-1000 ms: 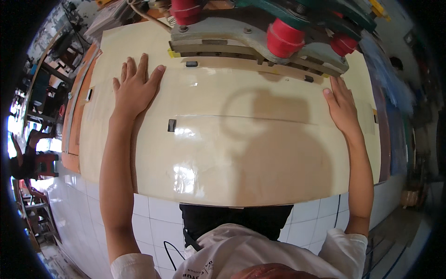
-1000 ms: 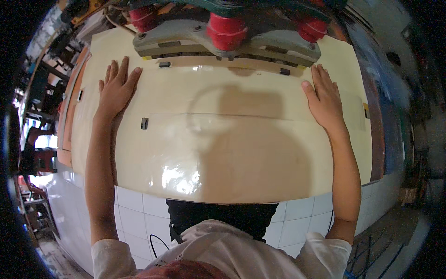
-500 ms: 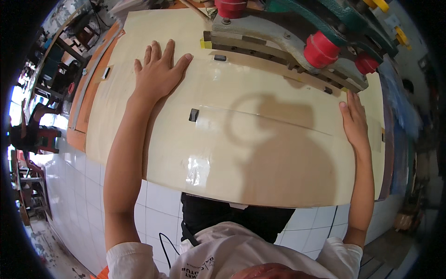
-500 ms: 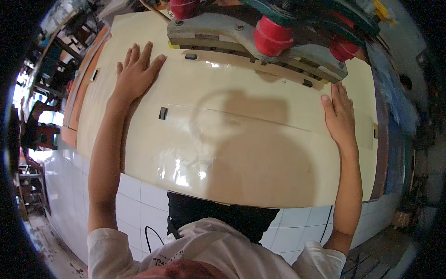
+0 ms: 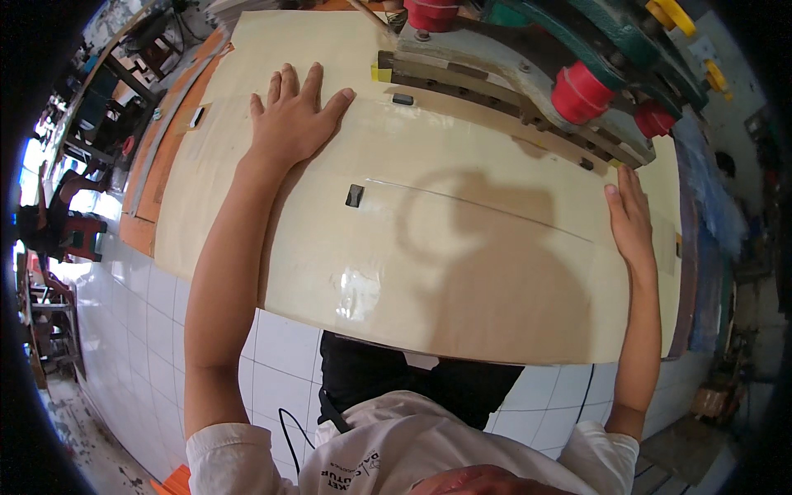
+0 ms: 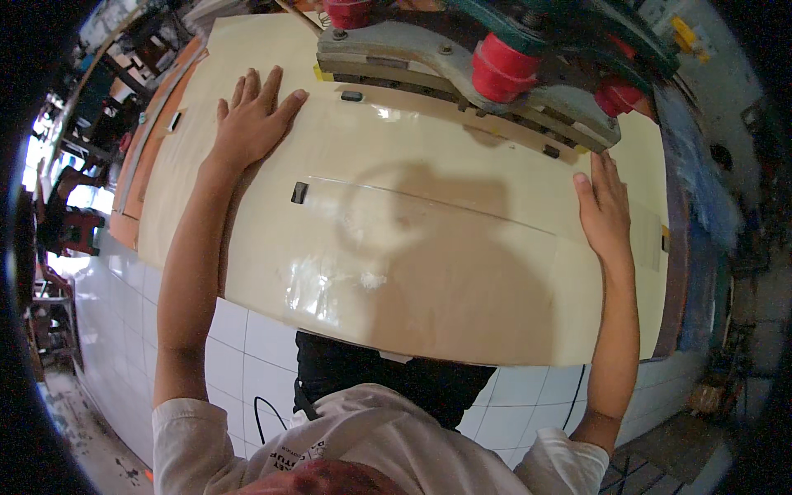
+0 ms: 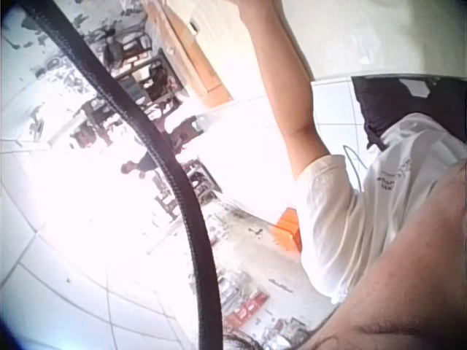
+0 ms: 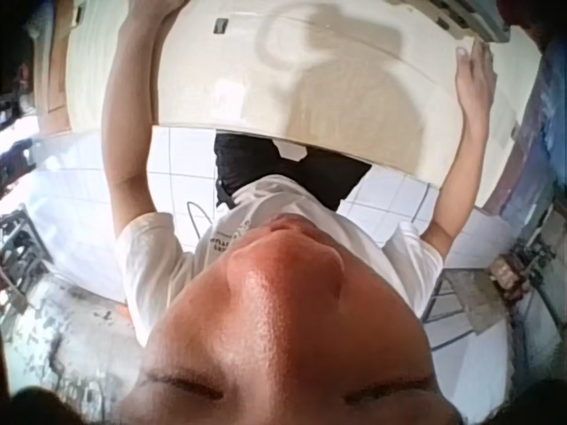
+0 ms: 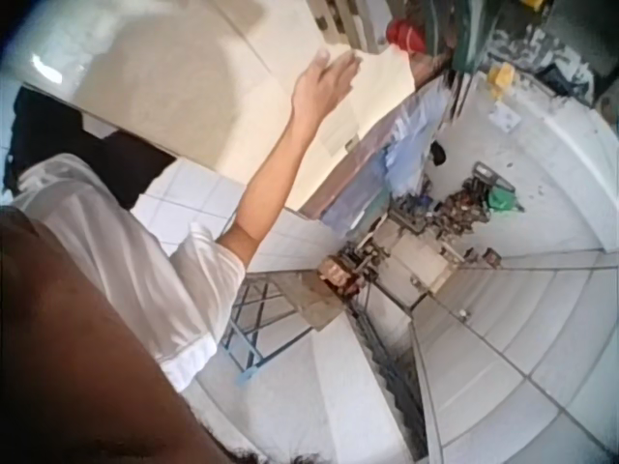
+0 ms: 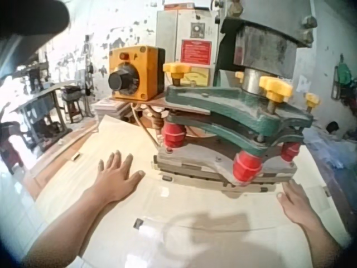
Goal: The person aligns plastic sheets on a work surface, holds them flat under the heat press machine to seal them, and pulls apart the edges of the sealed plastic sheet by hand.
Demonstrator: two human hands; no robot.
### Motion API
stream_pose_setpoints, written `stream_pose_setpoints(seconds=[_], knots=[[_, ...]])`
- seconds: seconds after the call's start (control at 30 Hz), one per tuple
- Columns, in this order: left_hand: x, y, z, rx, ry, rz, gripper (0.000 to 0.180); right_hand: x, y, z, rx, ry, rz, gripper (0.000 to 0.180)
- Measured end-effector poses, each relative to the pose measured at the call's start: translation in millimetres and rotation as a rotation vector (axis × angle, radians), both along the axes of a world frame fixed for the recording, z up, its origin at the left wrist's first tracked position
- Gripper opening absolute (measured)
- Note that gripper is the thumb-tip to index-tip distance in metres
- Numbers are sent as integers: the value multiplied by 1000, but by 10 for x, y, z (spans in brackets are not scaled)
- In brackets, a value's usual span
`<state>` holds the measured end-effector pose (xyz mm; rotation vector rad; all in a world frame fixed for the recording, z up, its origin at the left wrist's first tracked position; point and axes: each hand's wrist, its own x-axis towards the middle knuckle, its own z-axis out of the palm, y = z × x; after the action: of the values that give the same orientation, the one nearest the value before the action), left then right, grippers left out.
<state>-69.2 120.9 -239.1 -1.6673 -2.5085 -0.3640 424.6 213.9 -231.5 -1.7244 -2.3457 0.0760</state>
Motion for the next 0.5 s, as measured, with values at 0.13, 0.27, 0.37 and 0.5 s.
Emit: stream_pose_setpoints(seconds=[0.13, 0.27, 0.37, 0.5], knots=[[-1, 6, -5, 10, -1, 0, 81, -28, -20, 41, -7, 22, 12, 65], [23, 12, 14, -15, 18, 20, 80, -11, 10, 10, 2, 5, -13, 65], [-7, 11, -10, -26, 23, 25, 79, 3, 26, -15, 4, -10, -11, 66], [-33, 21, -25, -17, 6, 20, 79, -26, 2, 1, 4, 4, -12, 66]])
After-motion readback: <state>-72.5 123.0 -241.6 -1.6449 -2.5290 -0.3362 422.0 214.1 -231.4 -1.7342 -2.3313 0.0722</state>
